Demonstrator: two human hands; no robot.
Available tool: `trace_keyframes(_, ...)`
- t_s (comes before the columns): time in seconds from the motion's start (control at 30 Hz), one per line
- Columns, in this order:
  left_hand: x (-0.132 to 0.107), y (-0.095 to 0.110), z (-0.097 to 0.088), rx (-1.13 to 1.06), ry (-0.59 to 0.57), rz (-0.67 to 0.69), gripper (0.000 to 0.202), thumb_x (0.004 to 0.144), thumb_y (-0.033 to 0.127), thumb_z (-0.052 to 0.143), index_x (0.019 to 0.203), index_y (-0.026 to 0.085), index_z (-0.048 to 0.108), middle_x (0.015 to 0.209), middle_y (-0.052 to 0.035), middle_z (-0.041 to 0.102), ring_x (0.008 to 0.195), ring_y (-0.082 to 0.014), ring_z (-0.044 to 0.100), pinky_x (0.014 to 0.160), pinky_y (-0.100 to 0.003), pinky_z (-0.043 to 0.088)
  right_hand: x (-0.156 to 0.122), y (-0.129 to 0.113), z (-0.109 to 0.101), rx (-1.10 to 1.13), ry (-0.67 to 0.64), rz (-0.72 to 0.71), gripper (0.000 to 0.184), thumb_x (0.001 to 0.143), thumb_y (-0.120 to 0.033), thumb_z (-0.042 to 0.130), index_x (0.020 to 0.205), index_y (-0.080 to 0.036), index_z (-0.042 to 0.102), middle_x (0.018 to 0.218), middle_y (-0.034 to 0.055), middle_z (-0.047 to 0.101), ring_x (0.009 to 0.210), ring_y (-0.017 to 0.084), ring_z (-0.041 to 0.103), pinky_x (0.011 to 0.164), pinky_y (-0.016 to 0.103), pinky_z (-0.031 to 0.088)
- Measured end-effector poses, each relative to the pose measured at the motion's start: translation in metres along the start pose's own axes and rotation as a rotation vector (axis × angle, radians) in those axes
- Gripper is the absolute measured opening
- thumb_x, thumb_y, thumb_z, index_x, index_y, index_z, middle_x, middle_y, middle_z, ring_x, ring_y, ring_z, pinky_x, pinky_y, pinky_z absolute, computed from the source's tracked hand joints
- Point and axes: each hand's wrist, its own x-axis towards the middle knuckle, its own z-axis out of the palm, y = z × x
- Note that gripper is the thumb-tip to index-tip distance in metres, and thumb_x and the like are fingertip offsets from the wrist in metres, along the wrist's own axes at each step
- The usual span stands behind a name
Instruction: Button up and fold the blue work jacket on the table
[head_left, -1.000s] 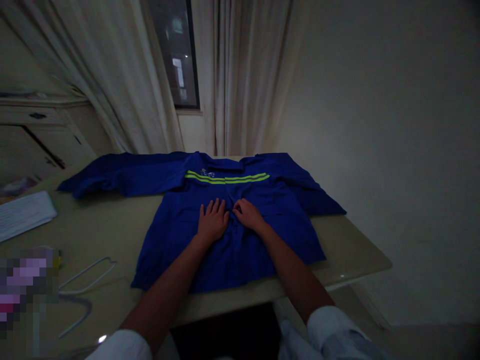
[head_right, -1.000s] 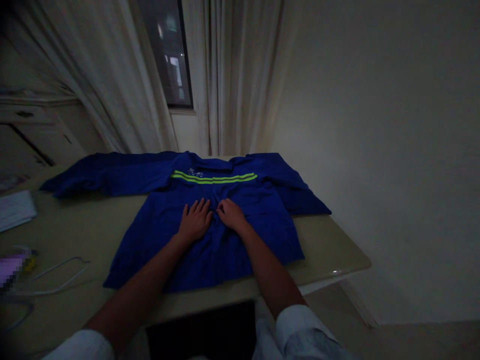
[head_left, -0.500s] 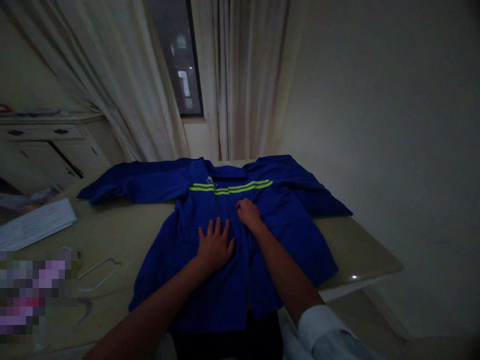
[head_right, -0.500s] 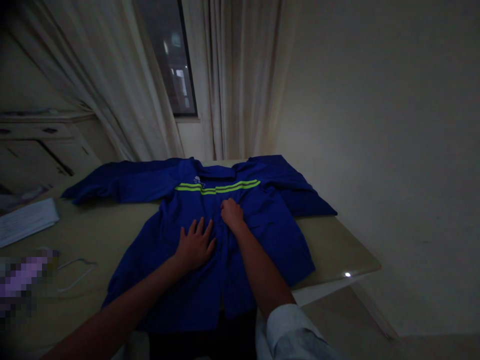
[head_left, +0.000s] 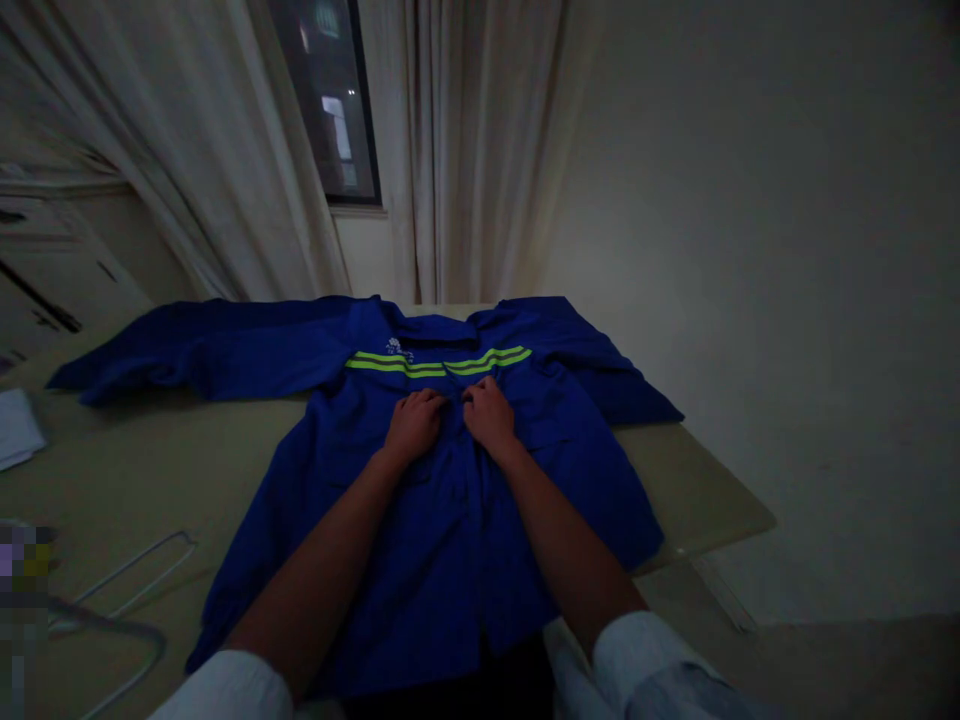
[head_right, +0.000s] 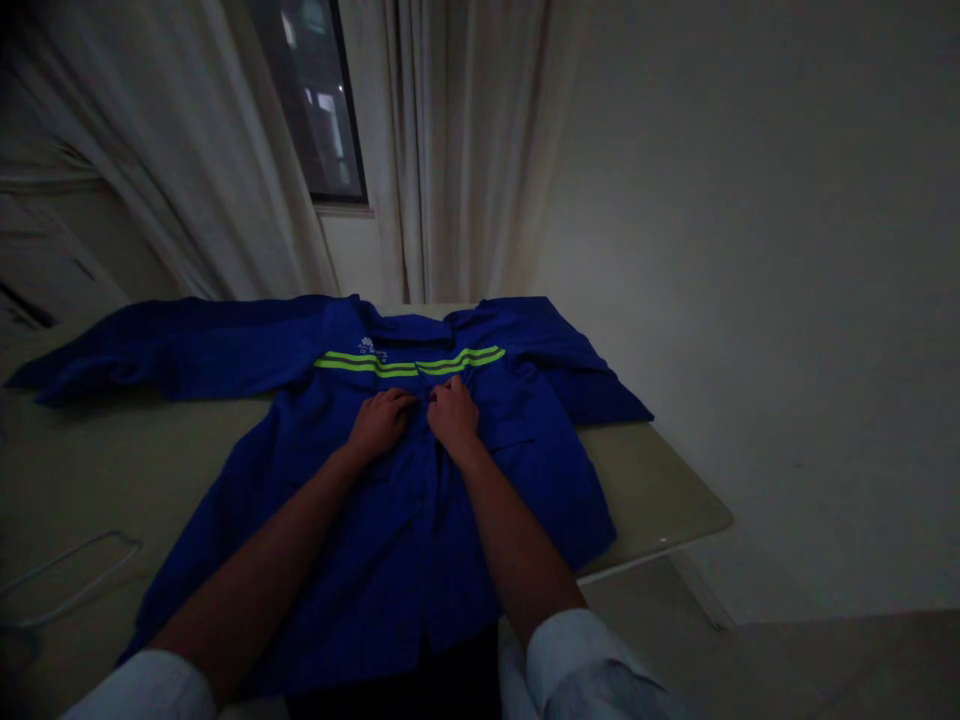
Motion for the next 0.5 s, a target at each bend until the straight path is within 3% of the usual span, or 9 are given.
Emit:
trace_keyframes(0.13, -0.001, -0.006, 0.003, -0.080, -0.018, 0.018, 0.049, 0.099, 0.017, 0.043, 0.138, 0.035, 0.067, 0.150, -0.0034, 0.062, 0.137, -0.0275, 0.052, 0.112, -0.045, 0.037, 0.002, -0.004, 0.004, -0.072, -0.075, -0.019, 0.037, 0.090, -0.045, 0.074, 0.112, -0.016, 0.074, 0.123, 0.0156, 0.061, 0.117, 0.030, 0.061, 0.099, 0.039, 0.051)
trace_keyframes(0.3, 0.001, 0.008, -0.002, -0.015, 0.020, -0.009, 0.047, 0.102, 0.032, 0.044, 0.146, 0.030, 0.061, 0.144, -0.0105, 0.064, 0.128, -0.0345, 0.054, 0.104, -0.051, 0.041, 0.006, -0.006, 0.007, -0.164, -0.061, 0.027, 0.018, 0.096, -0.025, 0.062, 0.106, -0.017, 0.073, 0.117, 0.0165, 0.066, 0.109, 0.028, 0.064, 0.090, 0.037, 0.052)
trace_keyframes(0.4, 0.009, 0.022, -0.007, 0.031, 0.011, -0.059, 0.038, 0.099, 0.034, 0.050, 0.130, 0.025, 0.071, 0.132, -0.0144, 0.067, 0.123, -0.0378, 0.055, 0.098, -0.053, 0.042, 0.007, -0.004, 0.008, -0.169, -0.021, 0.020, 0.015, 0.093, -0.020, 0.062, 0.105, -0.018, 0.072, 0.116, 0.0156, 0.067, 0.110, 0.027, 0.063, 0.089, 0.035, 0.052)
trace_keyframes(0.5, 0.017, 0.031, -0.007, 0.057, 0.020, -0.075, 0.030, 0.098, 0.029, 0.050, 0.112, 0.021, 0.076, 0.121, -0.0171, 0.068, 0.118, -0.0381, 0.056, 0.095, -0.051, 0.043, 0.008, 0.002, 0.008, -0.145, 0.003, 0.012, 0.012, 0.097, -0.029, 0.064, 0.101, -0.019, 0.071, 0.112, 0.0133, 0.068, 0.109, 0.026, 0.062, 0.093, 0.035, 0.051)
